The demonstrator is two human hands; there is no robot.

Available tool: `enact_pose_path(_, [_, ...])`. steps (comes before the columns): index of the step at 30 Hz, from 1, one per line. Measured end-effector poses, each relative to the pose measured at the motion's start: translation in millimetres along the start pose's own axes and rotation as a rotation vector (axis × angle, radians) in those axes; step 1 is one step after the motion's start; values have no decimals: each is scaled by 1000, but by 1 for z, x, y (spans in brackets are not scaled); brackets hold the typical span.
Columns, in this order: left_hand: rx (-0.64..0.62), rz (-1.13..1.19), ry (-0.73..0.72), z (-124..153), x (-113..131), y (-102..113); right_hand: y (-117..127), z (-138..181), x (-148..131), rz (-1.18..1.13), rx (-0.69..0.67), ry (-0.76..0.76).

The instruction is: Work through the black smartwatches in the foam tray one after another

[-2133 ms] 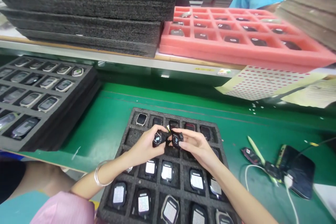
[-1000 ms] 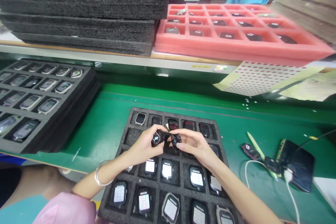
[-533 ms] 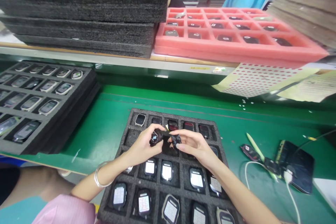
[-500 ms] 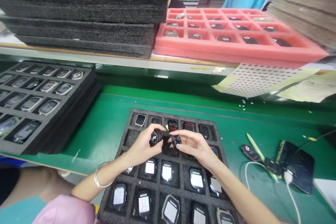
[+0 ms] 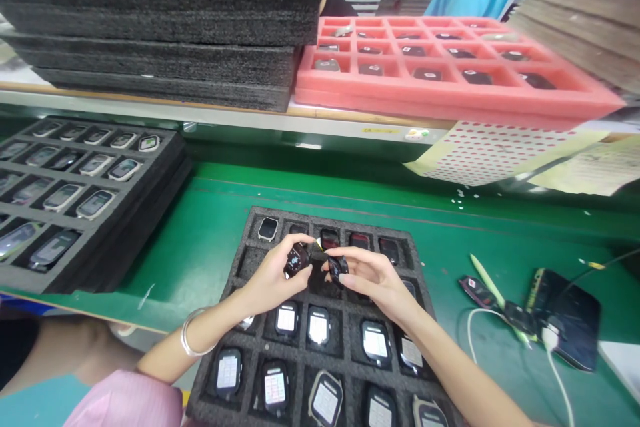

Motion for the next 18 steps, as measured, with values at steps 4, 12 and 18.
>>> enact_pose_path(4, [4,15,25,0,-3,0,0,0,1,2,-17,-20])
enact_pose_path(12, [-117,557,239,-4,-17,-8,-1,-4,17,-128,26,-186])
enact_pose_path(18, [-117,711,358,-7,-15,-9,4,-5,23,-192,164,-197])
Point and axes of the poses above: each hand's wrist, its own z-axis away from the middle knuckle, its own y-axis out of the back of the hand, x = y × z, the point moved 5 cm from there along -z, towards the middle knuckle, and after that the axes turned 5 degrees about y, right-handed, at the moved point
